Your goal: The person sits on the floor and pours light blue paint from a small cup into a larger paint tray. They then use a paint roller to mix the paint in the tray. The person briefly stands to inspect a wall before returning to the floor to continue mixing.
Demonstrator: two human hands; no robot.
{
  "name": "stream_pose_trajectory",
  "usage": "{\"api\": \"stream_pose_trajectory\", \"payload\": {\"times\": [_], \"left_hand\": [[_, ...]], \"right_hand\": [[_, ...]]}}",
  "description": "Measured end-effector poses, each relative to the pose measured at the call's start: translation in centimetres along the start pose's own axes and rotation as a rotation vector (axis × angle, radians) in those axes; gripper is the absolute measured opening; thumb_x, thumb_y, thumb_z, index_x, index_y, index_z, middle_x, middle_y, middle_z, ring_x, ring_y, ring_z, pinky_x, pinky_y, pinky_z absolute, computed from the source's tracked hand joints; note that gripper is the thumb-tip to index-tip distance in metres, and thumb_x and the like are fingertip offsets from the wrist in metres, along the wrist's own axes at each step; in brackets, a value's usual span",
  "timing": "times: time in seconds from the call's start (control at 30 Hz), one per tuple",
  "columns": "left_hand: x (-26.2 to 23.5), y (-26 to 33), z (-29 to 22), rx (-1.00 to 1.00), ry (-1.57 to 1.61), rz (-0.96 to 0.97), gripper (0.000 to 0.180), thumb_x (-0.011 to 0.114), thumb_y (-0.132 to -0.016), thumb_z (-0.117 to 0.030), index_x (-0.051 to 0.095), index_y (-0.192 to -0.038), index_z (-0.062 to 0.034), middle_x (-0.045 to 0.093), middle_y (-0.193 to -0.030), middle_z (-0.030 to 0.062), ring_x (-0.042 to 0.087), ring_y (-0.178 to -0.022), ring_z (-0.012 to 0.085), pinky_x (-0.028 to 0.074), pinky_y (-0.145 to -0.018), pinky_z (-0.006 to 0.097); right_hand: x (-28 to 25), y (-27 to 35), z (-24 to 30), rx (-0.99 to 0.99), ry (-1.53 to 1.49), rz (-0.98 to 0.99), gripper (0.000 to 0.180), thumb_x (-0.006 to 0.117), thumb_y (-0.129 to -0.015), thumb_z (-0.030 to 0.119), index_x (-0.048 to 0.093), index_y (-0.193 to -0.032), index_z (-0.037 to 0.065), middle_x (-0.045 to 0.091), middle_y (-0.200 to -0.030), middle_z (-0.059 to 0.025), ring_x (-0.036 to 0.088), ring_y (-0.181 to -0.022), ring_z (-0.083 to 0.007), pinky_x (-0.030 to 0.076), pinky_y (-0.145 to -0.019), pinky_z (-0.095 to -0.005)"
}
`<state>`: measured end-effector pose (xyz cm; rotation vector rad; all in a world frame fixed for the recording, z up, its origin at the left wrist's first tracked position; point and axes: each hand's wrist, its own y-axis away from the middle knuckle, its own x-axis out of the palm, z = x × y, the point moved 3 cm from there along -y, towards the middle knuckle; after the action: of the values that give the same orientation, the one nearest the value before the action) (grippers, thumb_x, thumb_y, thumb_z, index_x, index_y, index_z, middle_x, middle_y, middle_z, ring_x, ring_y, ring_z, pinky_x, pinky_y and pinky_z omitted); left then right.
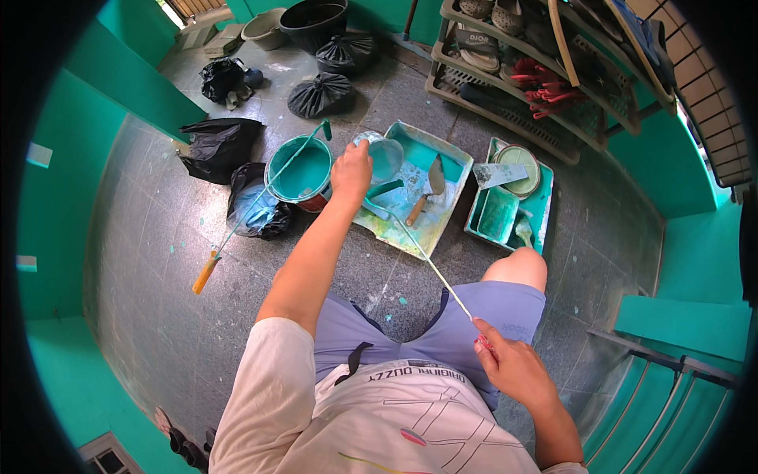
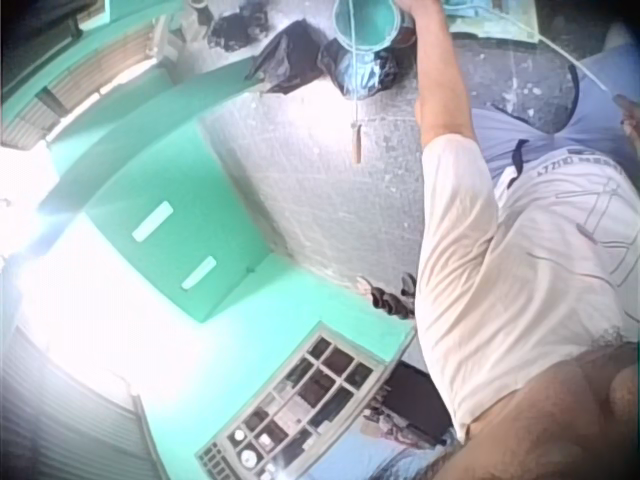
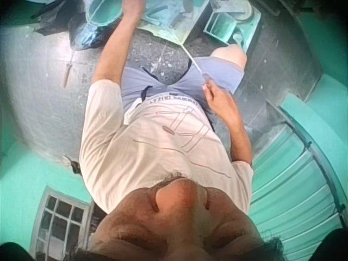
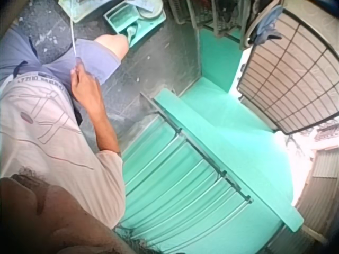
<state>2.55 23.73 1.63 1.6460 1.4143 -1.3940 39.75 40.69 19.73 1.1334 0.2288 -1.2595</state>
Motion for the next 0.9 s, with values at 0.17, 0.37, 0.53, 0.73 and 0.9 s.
{"api": "stream_pose_trajectory", "payload": {"times": [0.17, 0.37, 0.53, 0.73, 0.9], "left_hand": [[0.3, -0.5, -0.6, 0.019, 0.024, -0.012, 0.02, 0.059, -0.086, -0.016, 0.056, -0.104, -0.0086, 0.064, -0.095, 0.0192, 0.065, -0.081, 0.0415, 0.052, -0.071, 0.051], [0.5, -0.8, -1.2, 0.039, -0.01, -0.005, 0.021, 0.06, -0.086, -0.019, 0.056, -0.104, -0.0084, 0.064, -0.096, 0.0187, 0.066, -0.079, 0.0411, 0.053, -0.07, 0.051], [0.5, -0.6, -0.6, 0.047, -0.014, 0.016, 0.019, 0.06, -0.087, -0.018, 0.055, -0.102, -0.0084, 0.063, -0.097, 0.0191, 0.067, -0.081, 0.0402, 0.054, -0.07, 0.049], [0.4, -0.5, 0.0, 0.04, -0.032, 0.016, 0.017, 0.058, -0.087, -0.017, 0.055, -0.102, -0.0089, 0.063, -0.096, 0.0194, 0.067, -0.08, 0.0396, 0.055, -0.069, 0.048], [0.4, -0.5, 0.0, 0.054, -0.034, 0.004, 0.015, 0.057, -0.087, -0.016, 0.055, -0.1, -0.0088, 0.063, -0.095, 0.0194, 0.067, -0.081, 0.0396, 0.055, -0.07, 0.049]], "right_hand": [[-0.1, 0.2, -0.2, -0.013, -0.009, -0.011, 0.042, 0.054, -0.096, 0.025, 0.05, -0.136, 0.014, 0.067, -0.079, -0.0192, 0.065, -0.072, -0.0397, 0.051, -0.069, -0.0468], [-0.2, 0.6, -0.2, 0.002, -0.021, 0.01, 0.042, 0.055, -0.096, 0.025, 0.05, -0.136, 0.014, 0.068, -0.084, -0.0185, 0.066, -0.074, -0.039, 0.052, -0.071, -0.0459], [-0.3, 0.7, -0.2, -0.028, -0.026, -0.052, 0.039, 0.054, -0.097, 0.026, 0.053, -0.133, 0.012, 0.069, -0.083, -0.0167, 0.067, -0.074, -0.0377, 0.052, -0.069, -0.0465], [-0.6, 0.7, -0.1, -0.033, -0.016, -0.055, 0.039, 0.054, -0.096, 0.025, 0.053, -0.133, 0.012, 0.069, -0.083, -0.0167, 0.067, -0.073, -0.0374, 0.052, -0.069, -0.0463], [-0.5, 0.6, 0.0, -0.044, -0.015, -0.053, 0.039, 0.054, -0.096, 0.025, 0.053, -0.132, 0.011, 0.069, -0.083, -0.0168, 0.067, -0.073, -0.0374, 0.052, -0.068, -0.0465]]}}
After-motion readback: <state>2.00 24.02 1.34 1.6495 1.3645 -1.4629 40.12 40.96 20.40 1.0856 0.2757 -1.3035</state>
